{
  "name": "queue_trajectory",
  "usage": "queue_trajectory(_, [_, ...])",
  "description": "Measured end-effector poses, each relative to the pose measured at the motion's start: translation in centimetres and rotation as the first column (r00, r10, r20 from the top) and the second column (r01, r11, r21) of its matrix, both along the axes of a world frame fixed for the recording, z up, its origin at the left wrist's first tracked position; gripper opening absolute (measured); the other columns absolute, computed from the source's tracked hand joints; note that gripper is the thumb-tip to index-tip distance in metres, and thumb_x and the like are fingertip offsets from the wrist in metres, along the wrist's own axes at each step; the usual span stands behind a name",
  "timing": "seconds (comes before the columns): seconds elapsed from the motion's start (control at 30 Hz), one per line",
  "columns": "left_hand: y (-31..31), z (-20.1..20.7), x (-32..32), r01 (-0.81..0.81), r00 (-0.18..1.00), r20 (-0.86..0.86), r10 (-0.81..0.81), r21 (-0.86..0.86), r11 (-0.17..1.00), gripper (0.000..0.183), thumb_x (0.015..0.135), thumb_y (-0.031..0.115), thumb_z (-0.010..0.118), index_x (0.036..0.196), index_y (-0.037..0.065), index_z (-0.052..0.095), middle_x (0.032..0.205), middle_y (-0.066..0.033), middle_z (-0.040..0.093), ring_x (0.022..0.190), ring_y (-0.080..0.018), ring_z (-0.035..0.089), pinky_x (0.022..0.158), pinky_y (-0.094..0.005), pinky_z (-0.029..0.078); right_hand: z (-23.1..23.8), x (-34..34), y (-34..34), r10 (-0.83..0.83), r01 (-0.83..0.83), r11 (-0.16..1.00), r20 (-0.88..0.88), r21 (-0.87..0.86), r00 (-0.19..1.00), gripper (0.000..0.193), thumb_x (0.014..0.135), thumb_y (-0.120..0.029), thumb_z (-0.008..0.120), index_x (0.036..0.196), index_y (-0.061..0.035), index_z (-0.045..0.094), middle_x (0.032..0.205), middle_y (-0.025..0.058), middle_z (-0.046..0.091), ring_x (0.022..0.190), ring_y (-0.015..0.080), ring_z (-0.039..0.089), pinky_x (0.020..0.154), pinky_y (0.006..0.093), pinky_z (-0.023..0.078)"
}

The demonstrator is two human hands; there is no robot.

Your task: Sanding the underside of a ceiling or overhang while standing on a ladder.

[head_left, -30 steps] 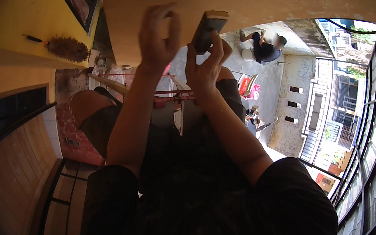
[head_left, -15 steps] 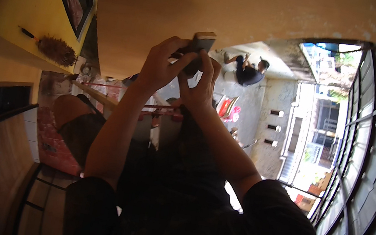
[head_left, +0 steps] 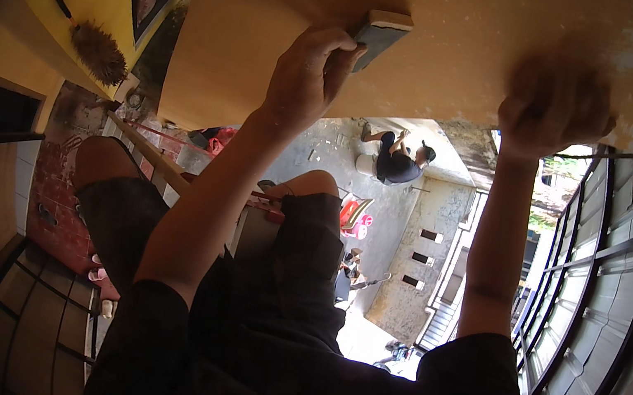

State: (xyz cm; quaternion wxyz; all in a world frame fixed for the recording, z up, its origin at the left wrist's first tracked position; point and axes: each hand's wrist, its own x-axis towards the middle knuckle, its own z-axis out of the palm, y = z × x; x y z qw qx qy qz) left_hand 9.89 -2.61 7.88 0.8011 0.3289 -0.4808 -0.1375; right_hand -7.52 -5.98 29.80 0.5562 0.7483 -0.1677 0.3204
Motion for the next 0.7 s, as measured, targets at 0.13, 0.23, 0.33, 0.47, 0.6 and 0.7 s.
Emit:
queue_trajectory(0.13, [-0.3, -1.4, -0.5, 0.023, 0.999, -0.045, -0.021, 0.057, 0.998, 0.026, 0.08, 0.0, 0.07, 0.095, 0.006, 0.05, 0.087, -0.0137, 0.059, 0.078, -0.0255, 0.061, 0.065, -0.0349, 0.05, -0.5, -0.7, 0.5, -0.106, 0.112, 0.984, -0.051, 0.141, 0.993, 0.035, 0.089, -0.042, 0.052, 0.109, -0.0167, 0.066, 0.118, 0.013, 0.054, 0.119, 0.0297, 0.046, 0.106, 0.0472, 0.016])
queue_trajectory(0.23, [-0.9, -1.8, -0.5, -0.011, 0.999, 0.041, 0.012, -0.028, 1.0, 0.026, 0.079, -0.001, 0.069, 0.098, 0.009, 0.053, 0.093, -0.0127, 0.058, 0.082, -0.0275, 0.059, 0.066, -0.0356, 0.049, -0.9, -0.5, 0.3, -0.12, 0.123, 0.986, -0.036, 0.113, 0.992, 0.035, 0.089, -0.042, 0.052, 0.108, -0.0157, 0.066, 0.119, 0.0124, 0.053, 0.117, 0.0292, 0.046, 0.106, 0.0474, 0.017])
queue_trajectory(0.33, [-0.6, -1.5, -1.0, -0.07, 0.998, 0.002, 0.07, 0.013, 0.997, 0.033, 0.077, -0.004, 0.069, 0.104, 0.013, 0.059, 0.104, -0.0114, 0.055, 0.09, -0.028, 0.056, 0.072, -0.0357, 0.048, -0.6, -0.2, 0.1, -0.104, 0.11, 0.989, -0.061, 0.101, 0.993, 0.035, 0.089, -0.042, 0.051, 0.108, -0.0155, 0.065, 0.118, 0.0118, 0.053, 0.117, 0.0287, 0.047, 0.102, 0.0465, 0.021])
queue_trajectory(0.47, [-0.1, -2.0, -0.9, -0.269, 0.938, 0.243, 0.247, 0.06, 0.961, 0.037, 0.077, -0.003, 0.068, 0.108, 0.016, 0.062, 0.113, -0.01, 0.052, 0.098, -0.0256, 0.052, 0.081, -0.0359, 0.045, -0.4, -0.1, -0.3, -0.068, 0.075, 0.995, -0.098, 0.071, 0.993, 0.035, 0.091, -0.042, 0.05, 0.11, -0.0159, 0.063, 0.116, 0.0102, 0.054, 0.116, 0.0275, 0.047, 0.097, 0.0444, 0.026])
queue_trajectory(0.6, [0.5, -3.7, -1.4, -0.218, 0.92, 0.349, 0.18, 0.074, 0.973, 0.043, 0.075, 0.004, 0.071, 0.114, 0.019, 0.059, 0.119, -0.0124, 0.05, 0.104, -0.0294, 0.05, 0.086, -0.0407, 0.041, -0.6, -0.2, -0.4, -0.059, 0.065, 0.996, -0.098, 0.06, 0.993, 0.035, 0.091, -0.043, 0.051, 0.11, -0.016, 0.062, 0.114, 0.0085, 0.054, 0.114, 0.0264, 0.049, 0.097, 0.0448, 0.027])
queue_trajectory(0.7, [0.6, -3.8, -2.3, -0.201, 0.935, 0.31, 0.169, 0.074, 0.977, 0.049, 0.077, 0.008, 0.073, 0.121, 0.019, 0.054, 0.123, -0.0151, 0.047, 0.105, -0.0309, 0.048, 0.086, -0.0407, 0.042, -0.7, 0.1, 0.1, -0.081, 0.087, 0.994, -0.09, 0.068, 0.993, 0.034, 0.09, -0.036, 0.053, 0.111, -0.011, 0.061, 0.114, 0.0007, 0.062, 0.117, 0.0252, 0.045, 0.095, 0.0398, 0.03])
